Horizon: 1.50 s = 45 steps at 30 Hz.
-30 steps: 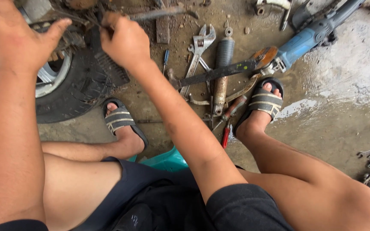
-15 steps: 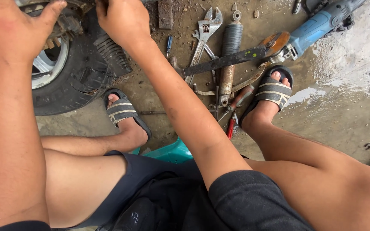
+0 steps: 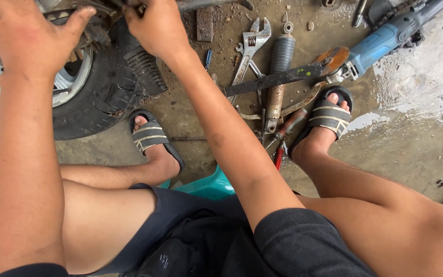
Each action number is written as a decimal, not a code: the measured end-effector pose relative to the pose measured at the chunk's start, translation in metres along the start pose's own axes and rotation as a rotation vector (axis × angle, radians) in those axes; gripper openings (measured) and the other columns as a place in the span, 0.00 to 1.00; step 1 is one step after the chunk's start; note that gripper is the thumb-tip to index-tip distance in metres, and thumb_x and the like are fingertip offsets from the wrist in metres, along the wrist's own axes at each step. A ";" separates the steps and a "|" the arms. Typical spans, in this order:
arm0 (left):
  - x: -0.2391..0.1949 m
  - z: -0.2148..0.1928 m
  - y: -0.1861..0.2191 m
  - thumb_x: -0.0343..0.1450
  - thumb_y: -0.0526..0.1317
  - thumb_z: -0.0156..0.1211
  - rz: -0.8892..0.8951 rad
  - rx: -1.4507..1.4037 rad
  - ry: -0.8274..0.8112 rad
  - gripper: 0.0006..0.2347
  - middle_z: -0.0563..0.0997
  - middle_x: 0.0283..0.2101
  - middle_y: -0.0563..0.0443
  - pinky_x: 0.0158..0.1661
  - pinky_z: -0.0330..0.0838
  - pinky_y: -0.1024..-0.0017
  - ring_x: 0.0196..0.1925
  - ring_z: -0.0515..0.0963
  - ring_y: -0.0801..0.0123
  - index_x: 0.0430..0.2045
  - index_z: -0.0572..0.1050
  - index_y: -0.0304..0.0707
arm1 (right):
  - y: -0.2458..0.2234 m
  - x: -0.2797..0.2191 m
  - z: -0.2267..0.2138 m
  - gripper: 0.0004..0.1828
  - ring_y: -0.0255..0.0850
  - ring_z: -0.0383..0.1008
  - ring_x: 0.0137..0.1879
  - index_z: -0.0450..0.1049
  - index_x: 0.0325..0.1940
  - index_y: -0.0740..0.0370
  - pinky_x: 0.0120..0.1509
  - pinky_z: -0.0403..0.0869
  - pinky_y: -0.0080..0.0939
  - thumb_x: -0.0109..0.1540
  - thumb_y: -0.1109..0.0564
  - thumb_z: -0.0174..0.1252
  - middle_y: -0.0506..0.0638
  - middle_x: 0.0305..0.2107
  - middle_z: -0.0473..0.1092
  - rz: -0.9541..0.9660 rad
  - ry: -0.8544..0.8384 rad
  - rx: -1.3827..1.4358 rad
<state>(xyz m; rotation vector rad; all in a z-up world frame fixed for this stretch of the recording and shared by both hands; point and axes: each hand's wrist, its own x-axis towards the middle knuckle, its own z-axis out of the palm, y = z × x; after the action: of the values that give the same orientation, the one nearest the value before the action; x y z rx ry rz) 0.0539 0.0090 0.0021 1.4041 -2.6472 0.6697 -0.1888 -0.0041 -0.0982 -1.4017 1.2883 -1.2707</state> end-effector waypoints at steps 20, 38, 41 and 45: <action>0.017 -0.013 0.017 0.79 0.52 0.97 -0.071 -0.110 0.023 0.37 0.74 0.65 0.18 0.48 0.53 0.29 0.61 0.68 0.22 0.71 0.80 0.19 | -0.025 -0.014 -0.016 0.03 0.63 0.74 0.24 0.71 0.29 0.58 0.23 0.68 0.58 0.54 0.63 0.54 0.59 0.17 0.73 -0.048 0.006 -0.314; 0.043 -0.050 0.038 0.85 0.54 0.78 -0.298 -0.332 -0.255 0.40 0.51 0.69 0.06 0.47 0.30 0.06 0.61 0.43 0.02 0.78 0.63 0.10 | -0.012 -0.009 -0.033 0.03 0.54 0.70 0.19 0.68 0.34 0.51 0.23 0.62 0.51 0.61 0.59 0.53 0.52 0.16 0.70 -0.193 0.020 -0.262; 0.044 -0.055 0.041 0.81 0.48 0.85 -0.309 -0.320 -0.254 0.40 0.52 0.62 -0.08 0.48 0.34 0.08 0.60 0.47 -0.05 0.74 0.60 0.16 | 0.000 -0.003 -0.041 0.01 0.50 0.80 0.29 0.73 0.36 0.50 0.29 0.73 0.52 0.61 0.54 0.58 0.47 0.25 0.80 -0.166 -0.106 -0.317; 0.032 -0.033 0.029 0.83 0.49 0.84 -0.291 -0.352 -0.227 0.39 0.54 0.70 0.10 0.48 0.30 0.09 0.64 0.45 0.06 0.77 0.64 0.15 | -0.007 0.003 -0.048 0.01 0.44 0.78 0.29 0.72 0.35 0.51 0.31 0.71 0.46 0.62 0.57 0.56 0.45 0.24 0.78 -0.118 -0.221 -0.177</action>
<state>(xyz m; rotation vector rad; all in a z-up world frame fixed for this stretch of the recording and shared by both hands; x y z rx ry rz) 0.0074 0.0116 0.0303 1.7819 -2.4682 0.0132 -0.2352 -0.0034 -0.0839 -1.7141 1.2036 -1.0631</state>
